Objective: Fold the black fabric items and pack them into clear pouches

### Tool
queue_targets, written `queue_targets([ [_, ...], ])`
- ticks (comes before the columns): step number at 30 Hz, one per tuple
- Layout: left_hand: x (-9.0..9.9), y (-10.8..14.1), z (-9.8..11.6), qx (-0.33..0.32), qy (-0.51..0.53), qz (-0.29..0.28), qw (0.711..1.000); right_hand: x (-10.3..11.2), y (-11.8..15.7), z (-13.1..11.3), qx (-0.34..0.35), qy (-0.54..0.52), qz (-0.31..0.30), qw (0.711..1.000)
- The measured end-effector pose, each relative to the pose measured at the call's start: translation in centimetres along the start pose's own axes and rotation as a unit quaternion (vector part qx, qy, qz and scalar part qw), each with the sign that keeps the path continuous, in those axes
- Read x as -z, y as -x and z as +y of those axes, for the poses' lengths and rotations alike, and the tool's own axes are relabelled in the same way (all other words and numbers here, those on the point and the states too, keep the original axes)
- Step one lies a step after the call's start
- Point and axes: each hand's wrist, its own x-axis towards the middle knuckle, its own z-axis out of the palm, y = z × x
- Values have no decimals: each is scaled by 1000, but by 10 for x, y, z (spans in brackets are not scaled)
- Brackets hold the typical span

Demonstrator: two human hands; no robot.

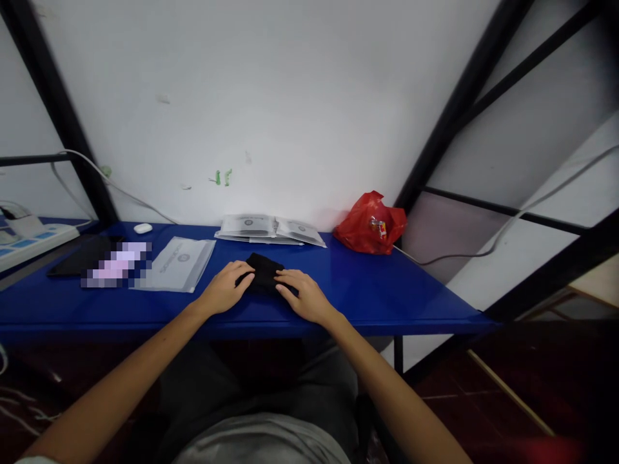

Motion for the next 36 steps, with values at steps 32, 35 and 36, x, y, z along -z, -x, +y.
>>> queue_targets([
  [32,10,11,-14,84,-208,56,973,2,-15,25,-71,142,-50,986],
  [35,19,14,-19,138,-277,52,949,20,0,59,-126,174,-22,976],
  [36,23,14,-20,164,-299,52,939,26,5,68,-150,182,-12,972],
])
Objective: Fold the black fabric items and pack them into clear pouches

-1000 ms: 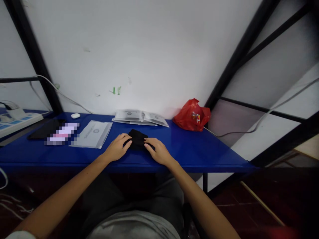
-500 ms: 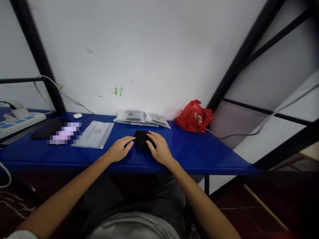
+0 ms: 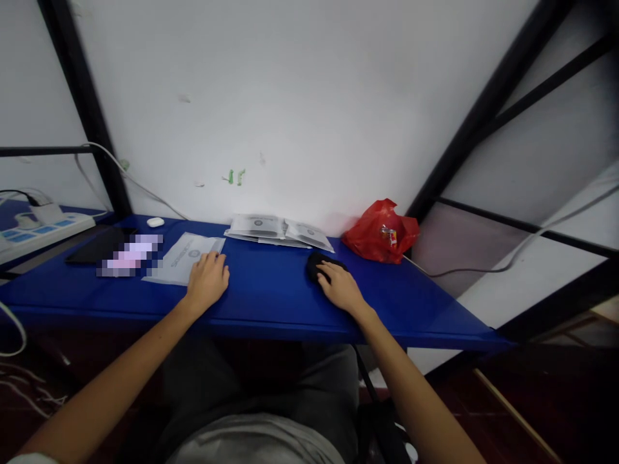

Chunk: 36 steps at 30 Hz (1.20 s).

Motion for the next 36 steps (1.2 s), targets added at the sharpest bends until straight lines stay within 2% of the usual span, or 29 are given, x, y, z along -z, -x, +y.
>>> queue_targets([
  [4,5,-5,-13,82,-44,-47,995,4,6,31,-56,33,24,998],
  [10,9,-14,-24,91,-47,-101,990,2,9,29,-50,59,29,997],
  [12,13,-11,-17,58,-53,-123,989,2,9,27,-53,59,25,997],
  [16,22,11,17,-83,-23,-155,984,2,10,28,-60,52,20,997],
  [18,24,23,38,-142,-9,-142,980,3,9,28,-63,45,24,997],
  [20,26,28,54,-173,-9,-102,980,6,9,23,-62,39,43,996],
  [23,25,23,63,-180,-19,-33,983,17,14,0,-29,11,105,994],
  [26,25,9,62,-189,-13,0,982,32,27,-44,64,-45,145,986],
  [29,26,-3,62,-188,18,3,982,41,41,-91,200,-84,92,972],
  [30,27,-6,63,-182,31,5,983,41,43,-104,225,-84,67,968],
  [33,28,-12,69,-167,72,4,983,35,37,-125,209,-62,-16,976],
  [36,28,-14,73,-173,105,3,979,24,18,-125,146,-35,-65,987],
])
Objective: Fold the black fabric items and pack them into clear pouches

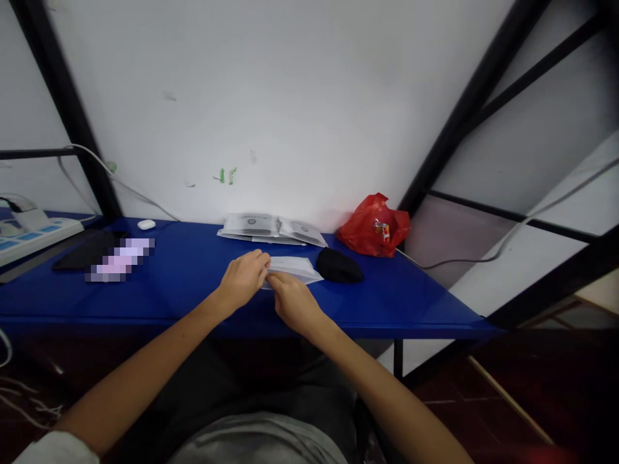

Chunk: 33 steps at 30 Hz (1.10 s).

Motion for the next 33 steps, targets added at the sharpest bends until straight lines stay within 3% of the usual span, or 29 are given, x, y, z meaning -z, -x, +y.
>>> queue_targets([
  [6,-7,10,-11,-42,-16,52,998,-11,-22,28,-136,67,-78,985],
  [11,-18,19,-29,-77,-75,42,993,-15,-24,38,-140,26,-86,986],
  [14,-20,15,-37,-58,-106,30,992,-14,-19,39,-50,-62,-45,996],
  [17,-20,9,-42,-46,-119,16,992,-8,-7,45,9,-139,41,989],
  [21,-21,9,-46,-36,-129,-7,991,13,9,78,-45,-105,176,978],
  [23,-22,11,-46,-34,-131,-13,991,24,17,103,-90,-35,195,976],
  [25,-24,13,-46,-35,-129,-11,991,33,25,127,-168,41,171,970],
  [28,-27,13,-45,-38,-118,2,992,36,36,148,-287,83,41,953],
  [30,-29,13,-45,-41,-107,10,993,35,41,149,-317,85,-24,944],
  [33,-30,14,-45,-52,-91,19,994,33,44,139,-305,101,-54,946],
])
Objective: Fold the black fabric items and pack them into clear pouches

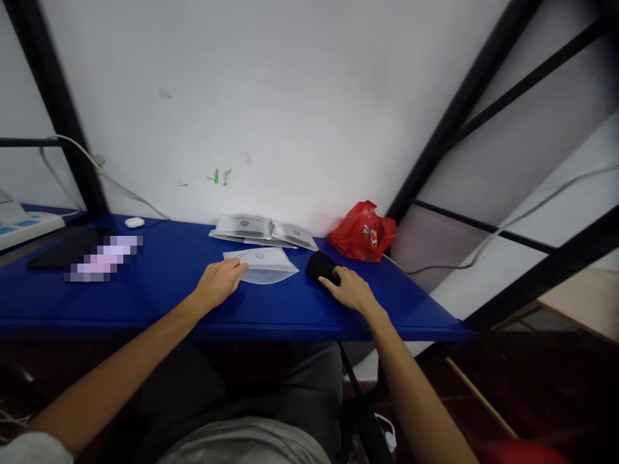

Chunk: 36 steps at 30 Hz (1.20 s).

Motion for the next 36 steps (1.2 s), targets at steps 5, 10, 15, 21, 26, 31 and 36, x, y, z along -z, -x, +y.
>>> queue_targets([
  [5,2,4,-2,0,26,12,1000,8,11,-11,49,18,-31,998],
  [10,1,6,-3,22,40,15,999,8,12,-9,96,-9,-37,995],
  [15,-2,7,-8,49,45,10,998,-3,4,-3,128,-33,1,991],
  [21,1,6,-9,83,70,-13,994,-5,0,0,122,-104,-57,985],
  [26,4,5,-8,98,80,-24,992,1,0,-9,124,-65,-82,987],
  [31,2,5,-8,98,79,-26,992,-7,0,-15,109,-32,-47,992],
  [36,0,5,-9,99,84,-17,991,-12,-4,-20,93,20,-16,995],
])
